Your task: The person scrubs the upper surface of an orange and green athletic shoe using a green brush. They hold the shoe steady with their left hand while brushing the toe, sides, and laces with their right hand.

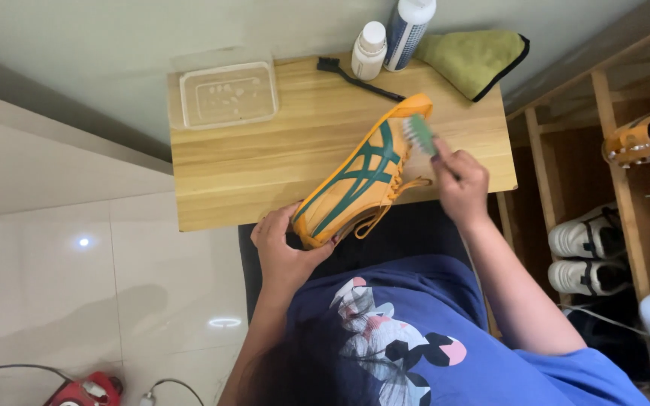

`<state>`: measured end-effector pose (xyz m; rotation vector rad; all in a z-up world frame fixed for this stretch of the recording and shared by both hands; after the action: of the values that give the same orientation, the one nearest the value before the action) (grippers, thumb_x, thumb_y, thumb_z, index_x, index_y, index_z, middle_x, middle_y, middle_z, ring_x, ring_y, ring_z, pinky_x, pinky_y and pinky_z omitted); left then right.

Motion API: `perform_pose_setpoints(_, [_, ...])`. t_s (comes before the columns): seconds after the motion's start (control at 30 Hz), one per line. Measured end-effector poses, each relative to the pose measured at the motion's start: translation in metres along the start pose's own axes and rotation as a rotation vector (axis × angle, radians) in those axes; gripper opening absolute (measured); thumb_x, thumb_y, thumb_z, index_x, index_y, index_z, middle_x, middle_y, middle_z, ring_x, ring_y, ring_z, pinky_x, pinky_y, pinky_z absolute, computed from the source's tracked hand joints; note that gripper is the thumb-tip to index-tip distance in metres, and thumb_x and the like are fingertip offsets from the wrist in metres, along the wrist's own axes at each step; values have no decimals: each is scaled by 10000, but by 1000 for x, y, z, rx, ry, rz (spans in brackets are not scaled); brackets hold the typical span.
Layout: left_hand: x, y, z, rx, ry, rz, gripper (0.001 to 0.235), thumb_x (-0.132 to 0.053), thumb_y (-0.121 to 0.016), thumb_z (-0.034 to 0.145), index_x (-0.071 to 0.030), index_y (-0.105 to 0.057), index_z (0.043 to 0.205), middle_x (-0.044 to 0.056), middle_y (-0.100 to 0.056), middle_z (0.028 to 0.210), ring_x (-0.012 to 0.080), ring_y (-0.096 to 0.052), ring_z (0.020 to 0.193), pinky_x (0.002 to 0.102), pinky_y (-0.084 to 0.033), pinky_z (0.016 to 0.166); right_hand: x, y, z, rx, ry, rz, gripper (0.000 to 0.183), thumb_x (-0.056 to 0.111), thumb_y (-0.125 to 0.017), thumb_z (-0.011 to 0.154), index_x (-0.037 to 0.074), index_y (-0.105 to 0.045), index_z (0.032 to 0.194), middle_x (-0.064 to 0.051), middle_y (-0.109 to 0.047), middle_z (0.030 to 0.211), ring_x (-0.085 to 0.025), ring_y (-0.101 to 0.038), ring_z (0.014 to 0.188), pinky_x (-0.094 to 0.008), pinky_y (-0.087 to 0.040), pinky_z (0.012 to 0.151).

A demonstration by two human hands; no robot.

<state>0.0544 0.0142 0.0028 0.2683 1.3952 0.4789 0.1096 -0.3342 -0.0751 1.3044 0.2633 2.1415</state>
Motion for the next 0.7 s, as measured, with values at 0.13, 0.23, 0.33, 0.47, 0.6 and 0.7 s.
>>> perform_pose_setpoints(0.13, [3,-4,-2,-28,-12,30,756,-372,-953,480,-140,-703,1154,55,-665,971,226,-684,896,357,-353,1060,8,-2,0,3,-41,40,367,-60,-725,968,67,-743,1312,-145,-612,742,-194,-571,633,-359,-469,626])
perform_pose_setpoints(0.23, [3,-3,-2,-20,1,12,741,-337,-938,479,-130,-698,1149,75,-669,964,254,-696,884,357,-365,1036,19,-10,-4,82,-18,106,373,-32,-799,904,117,-778,1245,-78,-611,706,-200,-613,593,-281,-480,601])
perform_pose_setpoints(0.33, [1,-3,-5,-20,-6,-31,743,-316,-940,474,-104,-702,1145,94,-662,940,267,-700,868,340,-367,1026,0,-2,1,28,23,20,336,-68,-758,933,36,-770,1252,-200,-607,732,-312,-631,642,-405,-490,630])
perform_pose_setpoints(0.47, [0,-2,-4,-44,-33,-4,751,-312,-935,462,-106,-695,1143,91,-658,937,264,-703,864,331,-371,1019,23,-8,-3,40,-19,60,366,-51,-763,944,89,-760,1282,-135,-629,740,-224,-625,648,-333,-492,660])
perform_pose_setpoints(0.6, [3,-3,-4,-48,-40,-15,740,-321,-934,465,-118,-701,1136,78,-661,925,245,-699,850,312,-384,1001,10,0,0,29,5,15,330,-73,-736,955,37,-756,1266,-220,-614,735,-322,-630,652,-425,-490,660])
perform_pose_setpoints(0.7, [-5,-2,-3,-51,-34,-4,738,-298,-933,459,-109,-702,1134,87,-659,926,254,-698,860,312,-383,1002,3,2,3,10,-42,41,352,-52,-724,976,50,-737,1314,-192,-629,772,-234,-621,695,-376,-495,690])
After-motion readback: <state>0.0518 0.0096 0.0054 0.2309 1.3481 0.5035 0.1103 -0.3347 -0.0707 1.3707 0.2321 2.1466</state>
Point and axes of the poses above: each hand's wrist, its own z-axis towards the middle knuckle, its own y-axis out of the back of the hand, x = y × z, the point moved 5 cm from there along z, towards the middle knuckle
